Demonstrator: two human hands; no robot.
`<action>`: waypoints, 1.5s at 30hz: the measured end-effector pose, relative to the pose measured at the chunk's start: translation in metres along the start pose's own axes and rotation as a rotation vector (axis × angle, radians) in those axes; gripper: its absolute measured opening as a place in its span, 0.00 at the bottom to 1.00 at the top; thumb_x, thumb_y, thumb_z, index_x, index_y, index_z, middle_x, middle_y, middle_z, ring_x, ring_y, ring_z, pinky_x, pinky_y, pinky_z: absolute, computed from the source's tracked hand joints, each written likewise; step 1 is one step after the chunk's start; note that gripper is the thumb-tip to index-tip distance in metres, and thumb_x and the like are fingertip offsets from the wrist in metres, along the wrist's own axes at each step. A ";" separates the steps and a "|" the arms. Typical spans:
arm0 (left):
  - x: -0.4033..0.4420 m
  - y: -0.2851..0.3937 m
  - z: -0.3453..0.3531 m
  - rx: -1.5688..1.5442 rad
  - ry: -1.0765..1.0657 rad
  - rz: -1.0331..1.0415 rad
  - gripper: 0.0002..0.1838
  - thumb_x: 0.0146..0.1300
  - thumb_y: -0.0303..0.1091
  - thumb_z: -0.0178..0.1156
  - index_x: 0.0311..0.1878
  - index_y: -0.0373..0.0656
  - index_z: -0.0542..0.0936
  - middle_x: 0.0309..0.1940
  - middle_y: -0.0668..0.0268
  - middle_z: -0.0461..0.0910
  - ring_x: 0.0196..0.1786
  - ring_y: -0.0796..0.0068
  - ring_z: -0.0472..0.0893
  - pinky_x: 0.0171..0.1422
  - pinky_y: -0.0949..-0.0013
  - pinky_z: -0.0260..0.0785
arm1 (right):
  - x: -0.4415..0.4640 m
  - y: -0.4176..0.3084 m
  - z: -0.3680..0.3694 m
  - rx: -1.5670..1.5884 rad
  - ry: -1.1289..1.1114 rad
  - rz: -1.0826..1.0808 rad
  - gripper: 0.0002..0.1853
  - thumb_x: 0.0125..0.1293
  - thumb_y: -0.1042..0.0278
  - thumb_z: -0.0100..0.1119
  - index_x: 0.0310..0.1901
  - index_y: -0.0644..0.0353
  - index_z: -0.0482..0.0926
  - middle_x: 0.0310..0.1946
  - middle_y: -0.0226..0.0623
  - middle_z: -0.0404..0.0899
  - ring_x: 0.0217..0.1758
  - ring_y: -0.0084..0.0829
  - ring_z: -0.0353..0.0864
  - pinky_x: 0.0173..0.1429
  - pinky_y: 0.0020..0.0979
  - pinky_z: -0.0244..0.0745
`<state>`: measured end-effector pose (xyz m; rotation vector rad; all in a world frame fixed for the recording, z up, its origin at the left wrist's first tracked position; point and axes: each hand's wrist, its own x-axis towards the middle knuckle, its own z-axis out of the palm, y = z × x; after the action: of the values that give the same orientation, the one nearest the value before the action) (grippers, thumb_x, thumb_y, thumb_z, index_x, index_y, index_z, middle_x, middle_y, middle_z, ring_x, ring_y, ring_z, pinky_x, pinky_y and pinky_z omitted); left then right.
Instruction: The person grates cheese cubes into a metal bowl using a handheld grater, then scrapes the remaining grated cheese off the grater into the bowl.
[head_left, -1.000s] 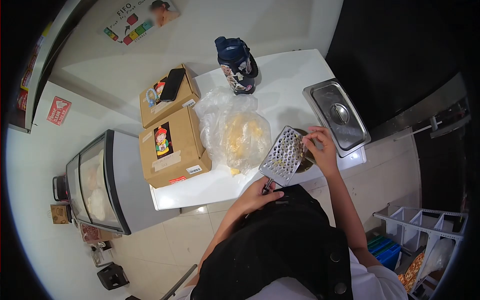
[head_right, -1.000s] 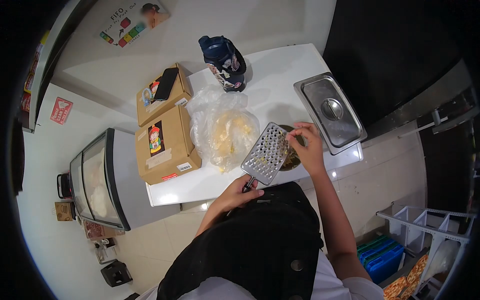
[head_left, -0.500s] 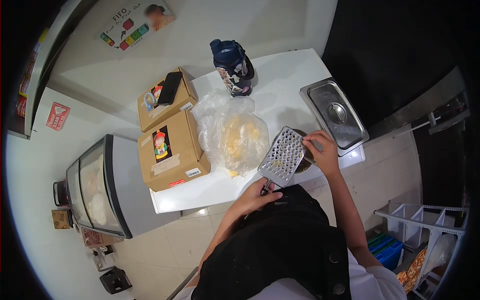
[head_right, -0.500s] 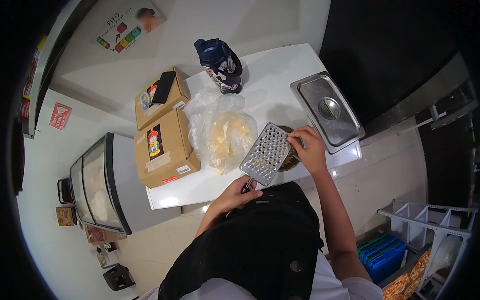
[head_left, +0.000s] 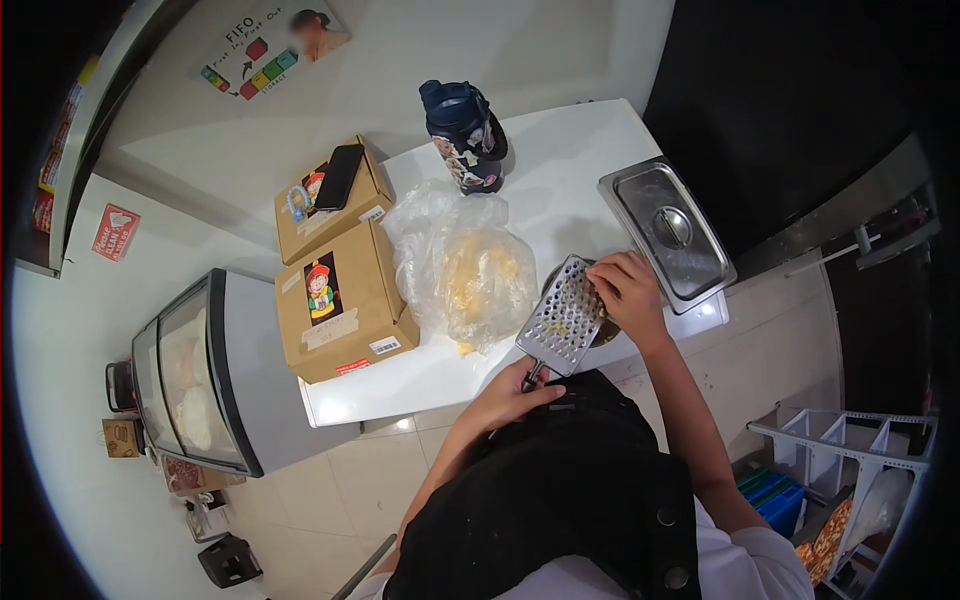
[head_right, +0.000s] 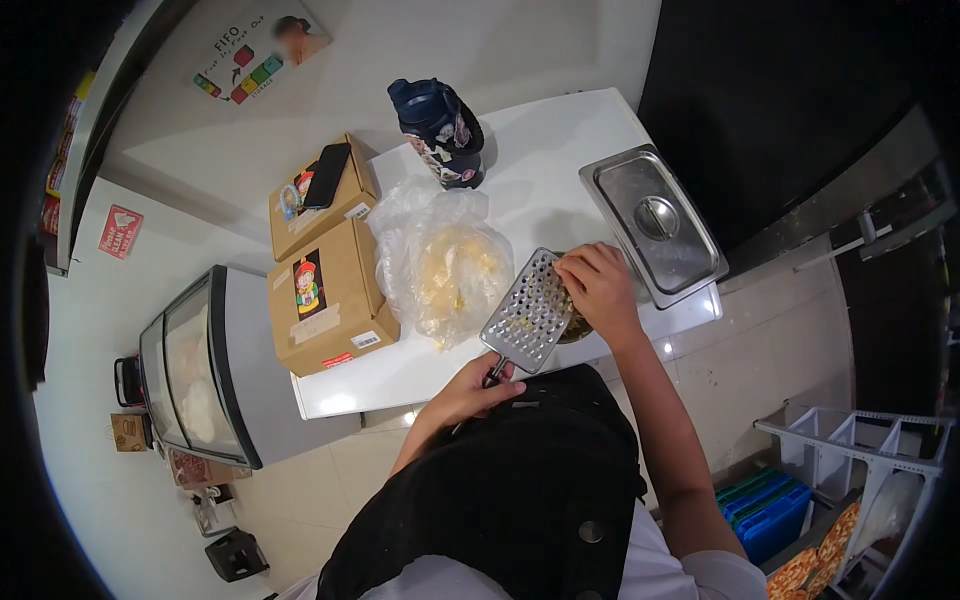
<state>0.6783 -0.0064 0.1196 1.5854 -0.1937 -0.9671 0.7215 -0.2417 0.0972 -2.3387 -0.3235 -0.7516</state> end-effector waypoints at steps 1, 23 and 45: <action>-0.001 0.003 0.000 -0.017 -0.005 -0.027 0.11 0.63 0.34 0.63 0.36 0.46 0.69 0.18 0.75 0.67 0.17 0.85 0.61 0.20 0.82 0.52 | 0.000 0.000 0.000 -0.003 0.002 0.011 0.05 0.53 0.78 0.65 0.33 0.63 0.82 0.33 0.30 0.79 0.36 0.29 0.75 0.45 0.27 0.70; 0.000 0.000 -0.010 -0.140 -0.044 -0.089 0.12 0.63 0.38 0.63 0.36 0.46 0.69 0.17 0.75 0.67 0.16 0.85 0.62 0.20 0.82 0.53 | -0.039 -0.018 -0.006 0.133 -0.099 0.241 0.08 0.51 0.76 0.68 0.36 0.60 0.85 0.43 0.33 0.74 0.44 0.32 0.68 0.49 0.28 0.65; 0.003 -0.005 -0.004 0.094 0.039 0.106 0.12 0.58 0.33 0.67 0.36 0.43 0.72 0.25 0.72 0.69 0.27 0.82 0.66 0.35 0.81 0.60 | -0.015 -0.018 0.026 0.212 0.079 0.721 0.57 0.40 0.61 0.79 0.71 0.57 0.51 0.65 0.50 0.51 0.68 0.49 0.53 0.72 0.46 0.48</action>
<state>0.6809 -0.0033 0.1136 1.6620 -0.2968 -0.8550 0.7132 -0.2117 0.0818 -2.0019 0.4403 -0.4198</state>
